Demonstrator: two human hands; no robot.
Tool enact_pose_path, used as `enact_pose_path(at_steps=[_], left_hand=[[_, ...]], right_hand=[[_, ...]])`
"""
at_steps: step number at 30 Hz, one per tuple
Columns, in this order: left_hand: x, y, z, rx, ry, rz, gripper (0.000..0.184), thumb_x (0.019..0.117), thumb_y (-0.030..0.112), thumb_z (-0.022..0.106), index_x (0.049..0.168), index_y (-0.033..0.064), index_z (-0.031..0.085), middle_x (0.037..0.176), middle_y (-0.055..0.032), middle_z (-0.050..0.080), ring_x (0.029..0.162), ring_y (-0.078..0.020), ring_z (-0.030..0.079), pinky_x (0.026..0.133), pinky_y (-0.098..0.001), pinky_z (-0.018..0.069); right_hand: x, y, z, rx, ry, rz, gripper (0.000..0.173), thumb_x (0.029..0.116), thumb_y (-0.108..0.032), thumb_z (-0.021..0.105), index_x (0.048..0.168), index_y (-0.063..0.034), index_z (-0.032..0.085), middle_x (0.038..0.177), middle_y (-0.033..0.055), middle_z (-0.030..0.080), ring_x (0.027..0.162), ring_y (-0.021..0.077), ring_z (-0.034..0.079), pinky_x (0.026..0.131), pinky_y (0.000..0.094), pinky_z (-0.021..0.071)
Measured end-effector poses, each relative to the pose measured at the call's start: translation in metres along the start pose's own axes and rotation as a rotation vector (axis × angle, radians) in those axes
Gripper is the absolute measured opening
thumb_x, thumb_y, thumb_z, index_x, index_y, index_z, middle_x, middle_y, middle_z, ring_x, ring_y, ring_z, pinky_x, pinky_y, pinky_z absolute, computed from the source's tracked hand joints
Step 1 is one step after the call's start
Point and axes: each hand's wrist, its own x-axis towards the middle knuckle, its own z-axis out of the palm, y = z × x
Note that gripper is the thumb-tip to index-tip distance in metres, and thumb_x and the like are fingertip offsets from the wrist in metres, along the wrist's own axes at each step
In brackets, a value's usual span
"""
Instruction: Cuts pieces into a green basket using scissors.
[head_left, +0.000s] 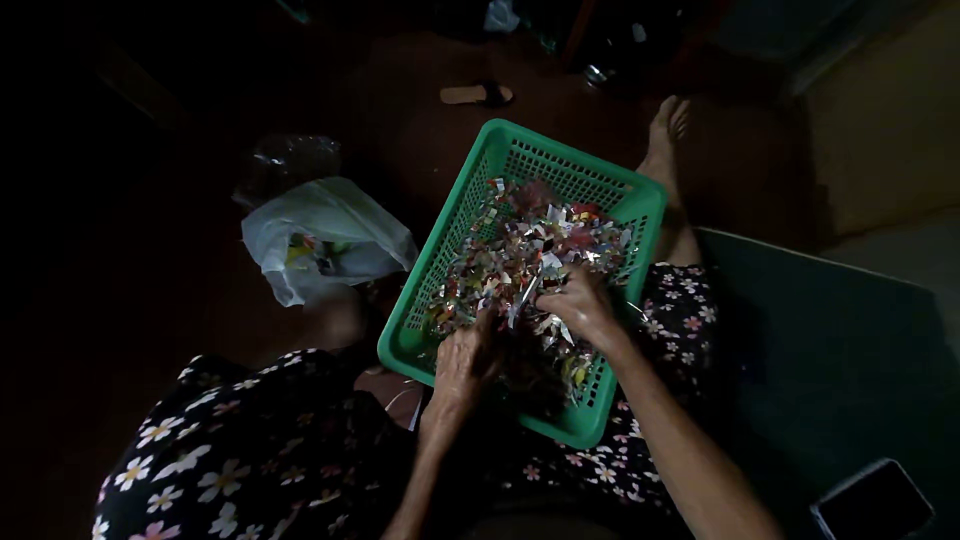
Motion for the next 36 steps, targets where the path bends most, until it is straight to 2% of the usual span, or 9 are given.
enact_pose_path(at_steps=[5,10,15,19,22,25,28,31,36], left_hand=[[-0.002,-0.007,0.0,-0.045,-0.013,0.024,0.03,0.096,0.023,0.061,0.116,0.0037,0.071,0.086,-0.0143,0.072,0.078,-0.0321,0.071,0.071,-0.0541,0.0557],[-0.003,-0.013,-0.004,-0.26,-0.249,0.054,0.06,0.0983,0.032,0.056,0.151,0.0034,0.046,0.132,-0.0172,0.064,0.123,-0.0264,0.062,0.105,-0.0483,0.0487],[0.006,-0.009,-0.003,-0.158,-0.023,0.025,0.037,0.0954,0.025,0.066,0.126,0.0041,0.066,0.098,-0.0133,0.073,0.091,-0.0291,0.071,0.083,-0.0548,0.0551],[0.001,-0.011,-0.012,0.011,0.086,-0.095,0.033,0.0964,0.024,0.064,0.123,0.0048,0.068,0.088,-0.0142,0.073,0.081,-0.0325,0.071,0.076,-0.0565,0.0553],[-0.001,-0.014,-0.019,0.073,-0.016,-0.141,0.038,0.0998,0.025,0.062,0.13,0.0028,0.063,0.102,-0.0205,0.072,0.094,-0.0397,0.07,0.083,-0.0606,0.0536],[-0.002,-0.019,-0.019,0.109,-0.104,-0.119,0.053,0.0998,0.027,0.061,0.144,0.0005,0.051,0.124,-0.0248,0.066,0.112,-0.0427,0.066,0.092,-0.0606,0.0525],[-0.002,-0.019,-0.017,0.094,-0.063,-0.081,0.054,0.0977,0.026,0.062,0.144,0.0004,0.052,0.125,-0.0242,0.066,0.114,-0.042,0.066,0.092,-0.0596,0.0527],[-0.003,-0.019,-0.015,0.059,0.025,-0.052,0.051,0.0945,0.023,0.065,0.139,-0.0005,0.057,0.12,-0.0235,0.069,0.109,-0.0419,0.068,0.09,-0.0605,0.0534],[-0.007,-0.018,-0.014,-0.015,-0.03,-0.008,0.058,0.0943,0.024,0.067,0.144,-0.0019,0.052,0.129,-0.0255,0.064,0.117,-0.0415,0.064,0.095,-0.0594,0.0516]], right_hand=[[0.004,0.008,-0.002,0.04,-0.022,-0.03,0.041,0.0829,-0.015,0.085,0.119,-0.0035,0.069,0.103,0.0216,0.071,0.093,0.0378,0.068,0.08,0.0606,0.0531],[0.001,0.003,-0.006,-0.013,-0.049,-0.046,0.039,0.0878,-0.009,0.077,0.123,0.0029,0.066,0.113,0.0255,0.067,0.106,0.0418,0.064,0.089,0.0623,0.051],[-0.003,-0.004,-0.004,-0.225,-0.164,-0.125,0.039,0.0839,-0.016,0.084,0.109,0.0075,0.067,0.116,0.025,0.065,0.107,0.04,0.064,0.091,0.0577,0.0525],[0.02,0.005,-0.038,-0.263,-0.023,-0.223,0.066,0.0822,-0.038,0.086,0.13,0.0006,0.062,0.141,0.0238,0.053,0.124,0.0428,0.057,0.098,0.0641,0.0484],[0.05,0.016,-0.049,-0.33,0.088,-0.146,0.09,0.0891,-0.053,0.075,0.152,0.0012,0.04,0.159,0.0293,0.033,0.138,0.0517,0.043,0.107,0.0704,0.0365],[0.058,0.018,-0.022,-0.327,-0.059,-0.04,0.112,0.0842,-0.059,0.077,0.161,-0.0002,0.021,0.167,0.0292,0.014,0.149,0.0544,0.022,0.114,0.0717,0.027],[0.024,0.008,0.023,-0.336,-0.048,-0.136,0.086,0.085,-0.025,0.084,0.152,0.006,0.04,0.16,0.0307,0.029,0.145,0.0546,0.028,0.111,0.0711,0.0325],[0.011,0.011,0.037,-0.208,-0.088,-0.204,0.058,0.0922,-0.007,0.073,0.144,0.0051,0.05,0.15,0.0267,0.046,0.138,0.0431,0.047,0.112,0.0564,0.0417],[0.013,0.006,0.016,-0.04,-0.045,-0.081,0.038,0.0861,-0.006,0.078,0.121,0.0037,0.067,0.112,0.0292,0.068,0.105,0.0459,0.065,0.09,0.0649,0.051]])
